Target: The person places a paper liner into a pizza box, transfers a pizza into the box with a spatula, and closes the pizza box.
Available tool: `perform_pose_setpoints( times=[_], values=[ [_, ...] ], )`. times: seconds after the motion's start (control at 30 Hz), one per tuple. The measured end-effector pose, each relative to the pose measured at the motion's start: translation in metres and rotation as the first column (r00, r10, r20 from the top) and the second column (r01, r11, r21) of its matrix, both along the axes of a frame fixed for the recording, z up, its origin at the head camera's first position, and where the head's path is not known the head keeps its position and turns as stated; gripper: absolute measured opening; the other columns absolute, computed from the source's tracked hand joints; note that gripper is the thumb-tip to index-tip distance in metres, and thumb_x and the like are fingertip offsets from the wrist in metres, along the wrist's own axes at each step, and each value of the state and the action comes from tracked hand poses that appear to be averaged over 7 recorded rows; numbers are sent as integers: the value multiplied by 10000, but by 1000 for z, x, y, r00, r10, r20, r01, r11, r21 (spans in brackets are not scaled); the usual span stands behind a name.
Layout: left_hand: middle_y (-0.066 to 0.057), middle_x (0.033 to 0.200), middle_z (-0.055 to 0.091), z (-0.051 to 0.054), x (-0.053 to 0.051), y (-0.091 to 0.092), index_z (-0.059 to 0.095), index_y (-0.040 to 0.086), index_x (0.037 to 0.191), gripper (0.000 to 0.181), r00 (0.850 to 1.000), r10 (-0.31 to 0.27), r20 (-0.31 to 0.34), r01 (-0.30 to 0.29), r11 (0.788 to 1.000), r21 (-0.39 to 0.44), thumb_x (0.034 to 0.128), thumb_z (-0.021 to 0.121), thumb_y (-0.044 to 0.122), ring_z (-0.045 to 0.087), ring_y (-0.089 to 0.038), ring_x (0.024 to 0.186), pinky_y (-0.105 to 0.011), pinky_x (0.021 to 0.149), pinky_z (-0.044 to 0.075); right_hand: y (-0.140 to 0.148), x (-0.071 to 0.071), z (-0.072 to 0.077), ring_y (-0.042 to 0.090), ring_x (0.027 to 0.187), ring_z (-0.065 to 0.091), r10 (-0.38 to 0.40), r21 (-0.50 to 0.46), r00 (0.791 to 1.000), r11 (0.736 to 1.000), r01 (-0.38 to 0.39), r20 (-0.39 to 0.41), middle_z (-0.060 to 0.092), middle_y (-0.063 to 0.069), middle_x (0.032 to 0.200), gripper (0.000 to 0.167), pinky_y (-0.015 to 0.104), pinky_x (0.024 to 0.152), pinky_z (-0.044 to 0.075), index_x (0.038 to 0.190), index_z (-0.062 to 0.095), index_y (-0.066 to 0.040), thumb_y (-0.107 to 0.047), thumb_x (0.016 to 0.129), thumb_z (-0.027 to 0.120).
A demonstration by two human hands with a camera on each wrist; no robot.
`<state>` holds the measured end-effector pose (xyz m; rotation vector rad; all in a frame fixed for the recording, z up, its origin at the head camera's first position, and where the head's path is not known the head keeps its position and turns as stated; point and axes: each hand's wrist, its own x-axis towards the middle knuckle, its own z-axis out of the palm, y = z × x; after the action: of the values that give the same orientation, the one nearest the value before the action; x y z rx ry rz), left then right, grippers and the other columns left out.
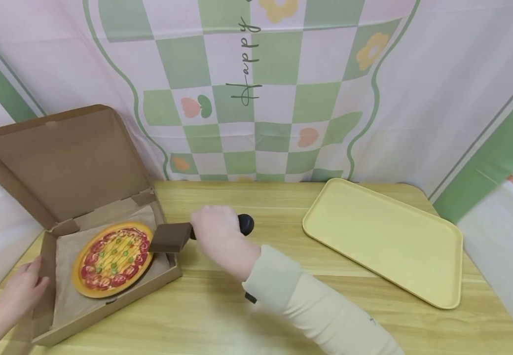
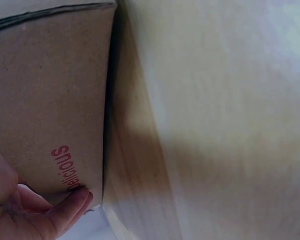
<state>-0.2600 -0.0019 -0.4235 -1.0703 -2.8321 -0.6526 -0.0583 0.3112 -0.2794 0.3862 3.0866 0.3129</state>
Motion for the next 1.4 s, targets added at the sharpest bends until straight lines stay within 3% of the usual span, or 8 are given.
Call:
perform_pose_setpoints(
  times=[0.13, 0.27, 0.5, 0.73, 1.03, 1.4],
  values=[
    [-511, 1006, 368, -1, 0, -1, 283, -330, 1167, 503, 1000, 0, 0, 0, 1000, -5, 789, 470, -56, 397, -606, 918, -648, 800, 349, 13, 2, -10, 110, 514, 495, -15, -84, 999, 996, 13, -31, 570, -3, 619, 149, 289, 421, 443, 640, 585, -135, -159, 747, 685],
    [-508, 1007, 369, -1, 0, -1, 283, -328, 1171, 504, 1000, 1, -2, -1, 1000, -2, 789, 471, -59, 400, -604, 915, -646, 800, 350, 22, 5, -22, 124, 509, 500, -42, -159, 996, 987, 28, -85, 562, 2, 609, 226, 277, 434, 436, 636, 579, -113, -250, 723, 737],
    [-506, 1020, 364, 0, 1, 1, 279, -326, 1179, 504, 1000, 9, 3, -9, 1000, 5, 794, 461, -56, 398, -601, 921, -651, 803, 345, 34, 10, -37, 116, 499, 458, -116, -277, 979, 959, 66, -169, 511, -13, 579, 197, 240, 415, 371, 658, 580, -102, -223, 749, 706],
    [-506, 1025, 362, 1, 1, 0, 279, -327, 1176, 501, 1000, 5, 6, -5, 1000, 5, 797, 462, -55, 395, -606, 920, -655, 805, 342, 44, 18, -43, 113, 468, 382, -203, -395, 954, 913, 103, -221, 492, -14, 561, 208, 218, 408, 277, 620, 539, -126, -197, 753, 682],
    [-502, 1025, 362, 0, 2, 0, 276, -322, 1185, 504, 1000, 10, 14, -10, 1000, 19, 799, 460, -55, 398, -600, 917, -653, 805, 340, 61, 32, -40, 142, 477, 436, -268, -408, 932, 900, 152, -244, 516, 10, 594, 189, 238, 395, 302, 719, 595, -95, -248, 753, 700],
    [-500, 1026, 361, -1, 1, 0, 274, -322, 1186, 501, 1000, 12, 11, -12, 1000, 16, 801, 463, -62, 398, -597, 918, -649, 804, 342, 86, 56, -31, 147, 455, 391, -297, -380, 909, 908, 175, -293, 445, 11, 525, 196, 240, 409, 275, 624, 522, -110, -193, 738, 659]
  ],
)
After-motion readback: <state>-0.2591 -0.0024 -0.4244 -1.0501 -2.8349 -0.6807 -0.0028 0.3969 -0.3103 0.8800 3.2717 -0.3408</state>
